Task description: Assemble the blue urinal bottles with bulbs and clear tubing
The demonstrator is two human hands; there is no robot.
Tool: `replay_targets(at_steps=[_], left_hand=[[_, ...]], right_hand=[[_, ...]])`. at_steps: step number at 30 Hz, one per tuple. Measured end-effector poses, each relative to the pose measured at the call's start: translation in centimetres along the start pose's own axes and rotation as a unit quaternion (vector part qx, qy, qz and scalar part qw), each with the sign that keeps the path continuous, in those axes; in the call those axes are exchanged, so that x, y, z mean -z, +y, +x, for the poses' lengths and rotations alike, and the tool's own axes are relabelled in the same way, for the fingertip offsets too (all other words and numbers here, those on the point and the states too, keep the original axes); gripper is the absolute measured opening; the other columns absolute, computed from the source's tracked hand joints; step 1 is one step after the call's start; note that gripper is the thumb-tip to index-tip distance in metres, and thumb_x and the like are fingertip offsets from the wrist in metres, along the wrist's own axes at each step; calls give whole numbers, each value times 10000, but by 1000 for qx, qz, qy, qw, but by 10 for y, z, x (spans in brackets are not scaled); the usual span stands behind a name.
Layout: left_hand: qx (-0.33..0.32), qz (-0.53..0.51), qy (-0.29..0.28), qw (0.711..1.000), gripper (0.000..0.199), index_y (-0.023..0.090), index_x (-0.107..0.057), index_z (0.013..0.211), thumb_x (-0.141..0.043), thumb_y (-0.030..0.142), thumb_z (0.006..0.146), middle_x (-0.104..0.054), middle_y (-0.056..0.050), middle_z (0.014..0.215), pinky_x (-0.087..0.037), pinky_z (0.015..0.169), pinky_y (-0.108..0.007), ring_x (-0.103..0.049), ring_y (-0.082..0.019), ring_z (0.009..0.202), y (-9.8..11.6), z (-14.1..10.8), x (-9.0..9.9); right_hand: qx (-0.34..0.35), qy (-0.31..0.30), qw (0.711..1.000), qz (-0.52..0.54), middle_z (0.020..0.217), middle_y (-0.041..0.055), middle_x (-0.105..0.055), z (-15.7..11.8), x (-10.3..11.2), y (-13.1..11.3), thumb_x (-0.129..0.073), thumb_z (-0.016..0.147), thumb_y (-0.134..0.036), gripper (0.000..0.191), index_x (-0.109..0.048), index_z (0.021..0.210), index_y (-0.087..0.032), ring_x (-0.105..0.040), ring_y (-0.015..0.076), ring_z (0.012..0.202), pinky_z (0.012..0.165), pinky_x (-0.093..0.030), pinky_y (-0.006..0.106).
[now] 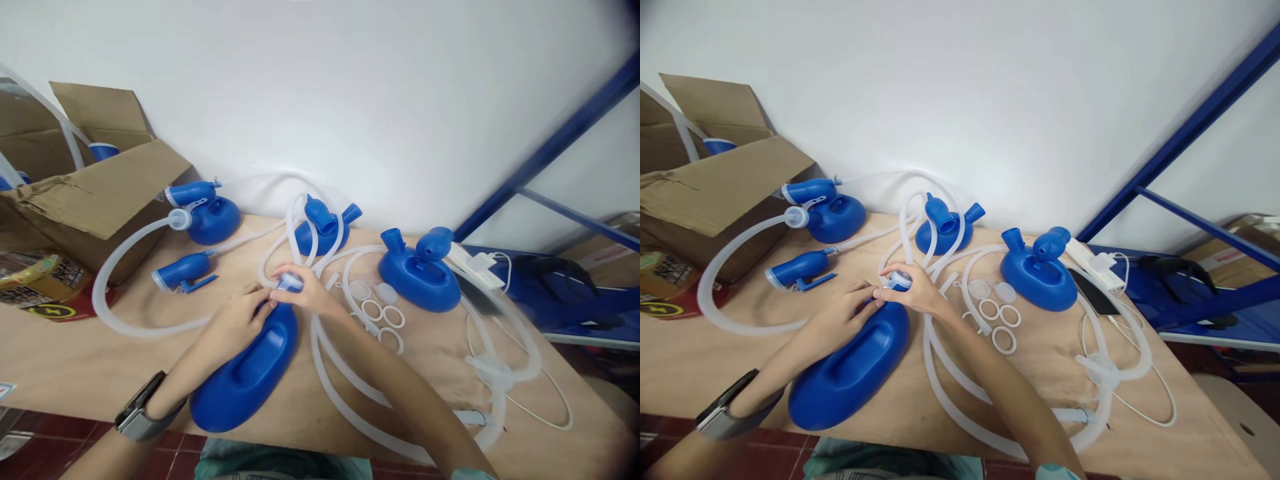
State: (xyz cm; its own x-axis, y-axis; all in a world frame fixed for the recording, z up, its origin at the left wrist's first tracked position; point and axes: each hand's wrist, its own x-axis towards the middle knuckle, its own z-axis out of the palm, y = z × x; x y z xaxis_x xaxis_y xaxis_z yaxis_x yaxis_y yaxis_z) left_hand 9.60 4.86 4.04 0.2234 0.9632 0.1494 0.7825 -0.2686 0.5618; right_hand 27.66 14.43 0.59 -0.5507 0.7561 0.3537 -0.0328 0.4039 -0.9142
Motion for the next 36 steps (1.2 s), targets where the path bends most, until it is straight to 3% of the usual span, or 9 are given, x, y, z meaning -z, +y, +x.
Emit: replay_targets(at_steps=[3,7,11,15,20,27,32,36], left_hand=[[22,-56,9,998,359,218,-764,921,-492,426,1027,-771,-82,998,-532,861,-391,-716,-271,946,-6,4,-2],[67,-100,33,992,330,234,-804,868,-605,483,954,-817,-58,964,-545,812,-376,-728,-264,867,-8,4,-1],[94,-114,46,988,312,237,-824,898,-656,499,916,-827,-51,954,-564,788,-372,-721,-255,809,-7,3,-1],[77,-128,42,988,317,234,-815,834,-637,476,936,-819,-52,974,-561,837,-366,-739,-259,905,-5,0,0],[61,-92,66,992,239,234,-793,928,-635,412,952,-817,-35,953,-545,782,-350,-734,-233,832,-2,-4,-1],[43,-48,28,998,252,229,-782,909,-573,363,954,-813,-54,959,-511,790,-363,-727,-250,841,-5,3,-1],[54,-117,-11,992,232,212,-771,842,-646,404,869,-785,-46,891,-498,726,-334,-683,-222,763,-16,11,0],[32,-178,-24,983,275,208,-795,836,-656,442,876,-802,-55,910,-522,784,-332,-705,-225,834,-19,14,1]], right_hand=[[-1,-26,999,-26,1127,59,-748,-4,3,5,-872,751,-402,438,-749,1130,-220,-709,242,1047,973,-536,365],[-7,10,999,-41,1125,64,-769,-7,-2,11,-817,774,-335,413,-748,1165,-222,-721,253,1067,989,-551,376],[-17,34,998,-40,1066,61,-777,-9,-7,15,-771,774,-286,422,-755,1193,-234,-738,252,991,901,-586,366],[-1,20,999,-38,1050,64,-779,-10,-4,13,-713,786,-254,423,-744,1207,-228,-745,247,959,893,-586,368],[6,4,999,-50,1132,60,-773,-8,0,8,-729,739,-234,439,-736,1178,-224,-739,249,1021,960,-567,373],[-15,-7,999,-27,1127,54,-744,-6,-1,11,-725,746,-244,426,-726,1171,-218,-719,232,1009,931,-565,353],[-16,-15,999,-47,1128,66,-729,-9,1,11,-739,791,-273,415,-718,1203,-226,-705,249,1039,944,-553,372],[-12,-11,998,-60,1125,67,-721,-11,2,11,-735,796,-277,405,-714,1197,-227,-700,249,1029,926,-551,371]])
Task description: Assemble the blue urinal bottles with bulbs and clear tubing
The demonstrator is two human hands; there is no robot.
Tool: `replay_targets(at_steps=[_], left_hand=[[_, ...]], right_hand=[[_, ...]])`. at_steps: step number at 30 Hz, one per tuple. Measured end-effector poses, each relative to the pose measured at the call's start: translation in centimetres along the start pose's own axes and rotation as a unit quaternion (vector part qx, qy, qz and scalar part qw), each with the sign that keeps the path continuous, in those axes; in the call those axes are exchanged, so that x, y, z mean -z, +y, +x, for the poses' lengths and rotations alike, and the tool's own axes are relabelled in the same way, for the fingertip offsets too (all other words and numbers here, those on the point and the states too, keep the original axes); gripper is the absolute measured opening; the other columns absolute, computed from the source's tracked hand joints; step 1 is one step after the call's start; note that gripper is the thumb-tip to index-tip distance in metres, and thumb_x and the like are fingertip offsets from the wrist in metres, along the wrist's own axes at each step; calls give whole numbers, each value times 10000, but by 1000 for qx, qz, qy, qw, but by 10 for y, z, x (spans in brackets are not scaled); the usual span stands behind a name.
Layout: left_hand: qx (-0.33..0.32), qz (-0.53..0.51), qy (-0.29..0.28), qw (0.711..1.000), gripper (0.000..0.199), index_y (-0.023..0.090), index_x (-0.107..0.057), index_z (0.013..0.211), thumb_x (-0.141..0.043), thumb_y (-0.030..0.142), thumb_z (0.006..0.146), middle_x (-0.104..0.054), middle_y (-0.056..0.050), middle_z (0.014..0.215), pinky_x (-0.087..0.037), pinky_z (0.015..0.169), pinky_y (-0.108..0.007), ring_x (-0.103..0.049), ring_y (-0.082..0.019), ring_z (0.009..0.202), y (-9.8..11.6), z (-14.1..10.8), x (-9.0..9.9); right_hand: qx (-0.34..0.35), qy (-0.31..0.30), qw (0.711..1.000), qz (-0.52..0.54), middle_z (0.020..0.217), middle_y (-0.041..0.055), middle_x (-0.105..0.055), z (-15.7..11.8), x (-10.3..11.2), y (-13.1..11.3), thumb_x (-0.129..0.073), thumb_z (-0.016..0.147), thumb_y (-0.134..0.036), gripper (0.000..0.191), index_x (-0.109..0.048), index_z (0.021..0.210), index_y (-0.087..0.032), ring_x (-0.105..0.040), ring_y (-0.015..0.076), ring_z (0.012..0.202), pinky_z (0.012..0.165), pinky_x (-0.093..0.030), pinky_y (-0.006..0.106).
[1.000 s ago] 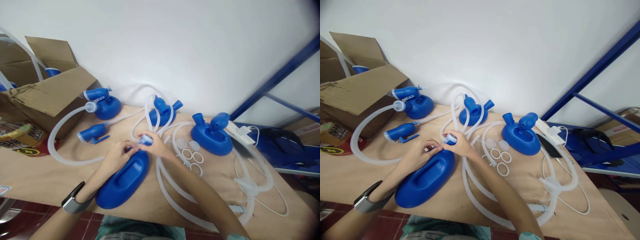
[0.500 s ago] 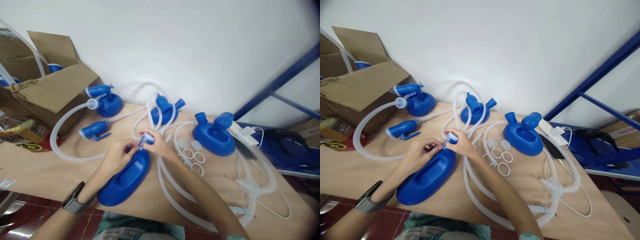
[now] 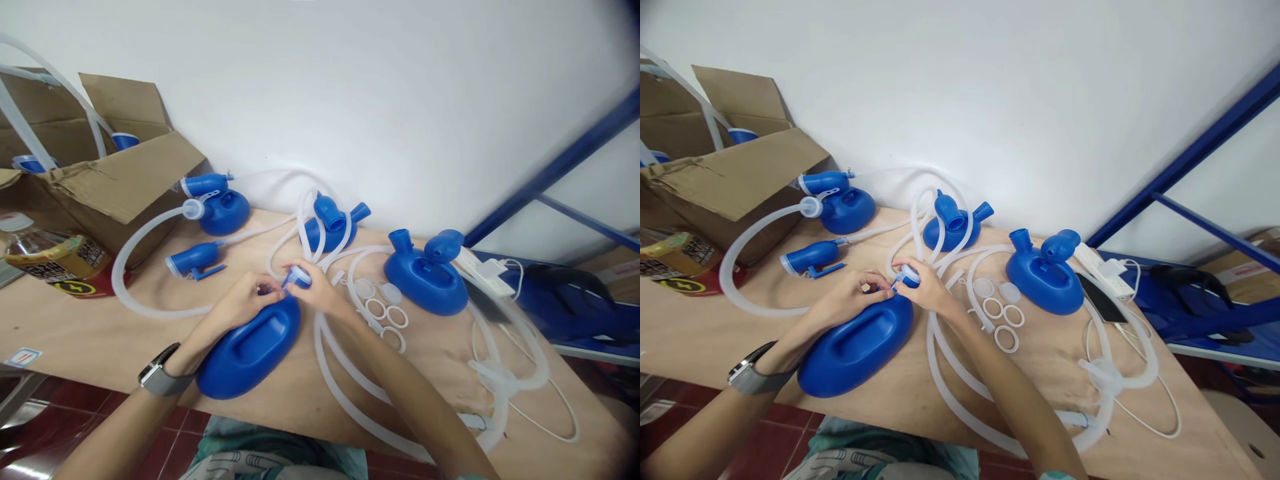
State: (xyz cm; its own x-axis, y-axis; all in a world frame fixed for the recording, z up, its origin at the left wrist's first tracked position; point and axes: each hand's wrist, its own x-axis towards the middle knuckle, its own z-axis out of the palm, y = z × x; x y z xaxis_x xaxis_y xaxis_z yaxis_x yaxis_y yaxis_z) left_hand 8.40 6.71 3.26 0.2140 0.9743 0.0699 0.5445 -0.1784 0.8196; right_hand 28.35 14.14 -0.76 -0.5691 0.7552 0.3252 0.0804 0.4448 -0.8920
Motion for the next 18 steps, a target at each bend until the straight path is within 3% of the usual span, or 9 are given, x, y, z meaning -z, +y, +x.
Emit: replay_targets(at_steps=[10,18], left_hand=[[24,-26,-10,999,271,179,-776,764,-627,395,832,-762,-32,772,-513,698,-284,-665,-190,729,2,4,1],[57,2,25,998,353,161,-779,796,-696,503,816,-676,-4,651,-454,577,-260,-567,-151,593,-4,3,-2]], right_hand=[[-16,26,999,16,1075,55,-719,0,-4,0,-728,747,-251,404,-731,1150,-224,-693,236,997,911,-545,357],[-25,45,999,-17,1000,15,-719,0,-6,-7,-682,740,-237,337,-710,1076,-225,-687,216,943,912,-548,358]])
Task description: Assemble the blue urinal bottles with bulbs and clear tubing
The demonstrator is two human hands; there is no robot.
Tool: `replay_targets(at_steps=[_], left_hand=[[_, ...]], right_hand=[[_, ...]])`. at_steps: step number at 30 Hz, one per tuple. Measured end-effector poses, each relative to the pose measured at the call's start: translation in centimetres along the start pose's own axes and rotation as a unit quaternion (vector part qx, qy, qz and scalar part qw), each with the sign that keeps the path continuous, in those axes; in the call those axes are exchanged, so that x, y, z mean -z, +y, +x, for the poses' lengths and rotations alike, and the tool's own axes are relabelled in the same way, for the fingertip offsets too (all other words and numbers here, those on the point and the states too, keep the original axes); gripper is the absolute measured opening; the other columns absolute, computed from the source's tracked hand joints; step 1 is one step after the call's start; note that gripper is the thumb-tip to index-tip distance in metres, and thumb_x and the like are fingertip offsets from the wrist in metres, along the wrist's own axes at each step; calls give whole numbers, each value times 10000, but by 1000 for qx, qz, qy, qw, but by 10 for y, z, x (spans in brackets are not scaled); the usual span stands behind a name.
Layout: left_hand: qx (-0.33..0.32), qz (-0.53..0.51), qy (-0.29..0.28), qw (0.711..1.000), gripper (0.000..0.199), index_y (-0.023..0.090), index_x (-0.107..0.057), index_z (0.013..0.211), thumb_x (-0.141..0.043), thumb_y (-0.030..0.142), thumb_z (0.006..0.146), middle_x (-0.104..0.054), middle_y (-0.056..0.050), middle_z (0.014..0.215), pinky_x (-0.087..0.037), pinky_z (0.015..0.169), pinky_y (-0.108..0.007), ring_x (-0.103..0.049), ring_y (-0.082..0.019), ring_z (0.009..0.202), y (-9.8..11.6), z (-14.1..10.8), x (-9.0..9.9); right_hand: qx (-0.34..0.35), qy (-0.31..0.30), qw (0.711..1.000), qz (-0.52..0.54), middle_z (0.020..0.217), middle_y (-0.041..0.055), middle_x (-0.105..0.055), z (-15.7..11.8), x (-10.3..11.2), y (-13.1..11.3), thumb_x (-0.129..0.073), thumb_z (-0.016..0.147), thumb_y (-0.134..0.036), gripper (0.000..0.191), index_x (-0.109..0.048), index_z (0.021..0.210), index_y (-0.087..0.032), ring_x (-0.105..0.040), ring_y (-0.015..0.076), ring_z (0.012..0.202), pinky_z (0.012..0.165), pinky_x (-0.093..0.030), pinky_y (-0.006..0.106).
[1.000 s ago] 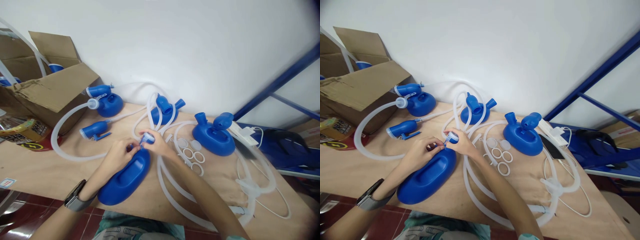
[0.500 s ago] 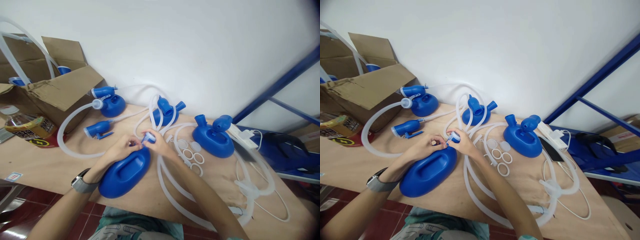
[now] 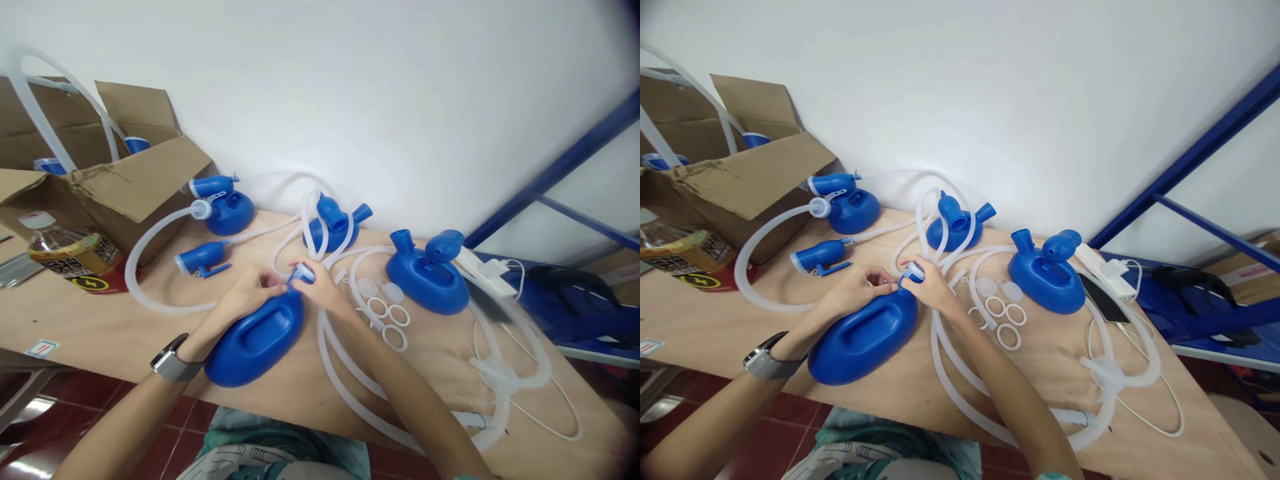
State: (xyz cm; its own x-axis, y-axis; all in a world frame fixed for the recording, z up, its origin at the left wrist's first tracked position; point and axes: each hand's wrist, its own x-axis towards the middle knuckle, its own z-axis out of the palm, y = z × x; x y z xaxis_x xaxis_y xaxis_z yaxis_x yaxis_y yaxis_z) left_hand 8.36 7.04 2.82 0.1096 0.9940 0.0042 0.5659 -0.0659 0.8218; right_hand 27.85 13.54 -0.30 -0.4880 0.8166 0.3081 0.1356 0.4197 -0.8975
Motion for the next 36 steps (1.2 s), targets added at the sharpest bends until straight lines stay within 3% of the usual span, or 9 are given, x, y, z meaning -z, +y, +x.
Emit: replay_targets(at_steps=[6,12,15,18,23,26,28,33,36], left_hand=[[-11,69,47,996,428,195,-796,910,-663,599,865,-738,-28,771,-512,640,-278,-650,-186,684,-8,-2,10],[43,239,196,950,433,157,-735,1061,-625,531,874,-733,-186,1114,-539,876,-483,-659,-408,1095,-60,1,89],[72,296,196,932,461,167,-697,1088,-705,513,783,-728,-142,1047,-542,875,-499,-642,-434,1121,-94,2,119],[90,324,178,925,525,149,-673,1114,-723,520,745,-714,-154,1067,-542,894,-511,-648,-456,1133,-117,5,130],[114,318,158,928,629,116,-682,1150,-732,564,711,-706,-231,1159,-545,889,-492,-682,-467,1104,-128,12,129],[129,289,159,935,663,126,-685,1145,-770,579,668,-749,-212,1145,-565,832,-430,-725,-413,1038,-124,9,125],[134,273,181,935,661,148,-688,1145,-782,592,664,-772,-178,1129,-573,822,-415,-739,-390,1023,-115,1,123],[106,256,316,907,740,174,-630,1315,-736,652,760,-735,-132,1281,-562,976,-449,-703,-346,1172,-55,-33,136],[20,217,473,854,829,202,-633,1338,-778,743,727,-715,-90,1288,-547,970,-522,-679,-341,1205,-8,-52,164]], right_hand=[[-4,-18,1000,-20,1067,32,-728,-3,6,7,-766,788,-325,407,-705,1178,-226,-700,217,958,907,-557,360],[9,-17,998,-56,1358,70,-648,-9,13,8,-928,712,-427,765,-642,1411,-304,-618,285,1292,1132,-493,455],[-21,14,1000,-5,1408,100,-585,-8,9,12,-904,733,-411,936,-488,1567,-331,-676,254,1176,981,-597,416],[-70,38,996,45,1389,109,-595,-13,1,13,-802,831,-392,852,-436,1597,-322,-714,218,1071,934,-621,412],[-82,-26,995,-60,1681,112,-362,-57,-12,-34,-713,927,-550,849,-320,1658,-372,-428,327,1537,1247,-392,573],[-104,-134,970,-175,1779,142,-165,-95,-22,-72,-892,707,-640,1194,-266,1688,-377,-190,469,1624,1261,-267,718],[-126,-165,950,-234,1786,173,-136,-116,-28,-85,-969,618,-554,1328,-227,1702,-359,-120,501,1629,1264,-193,757],[-157,-152,943,-251,1794,118,-148,-132,-35,-73,-848,745,-362,1183,-174,1716,-315,-112,409,1655,1299,-233,665],[-124,-123,952,-250,1795,100,-150,-128,-37,-59,-804,725,-303,1170,-185,1717,-272,-83,379,1663,1322,-211,621]])
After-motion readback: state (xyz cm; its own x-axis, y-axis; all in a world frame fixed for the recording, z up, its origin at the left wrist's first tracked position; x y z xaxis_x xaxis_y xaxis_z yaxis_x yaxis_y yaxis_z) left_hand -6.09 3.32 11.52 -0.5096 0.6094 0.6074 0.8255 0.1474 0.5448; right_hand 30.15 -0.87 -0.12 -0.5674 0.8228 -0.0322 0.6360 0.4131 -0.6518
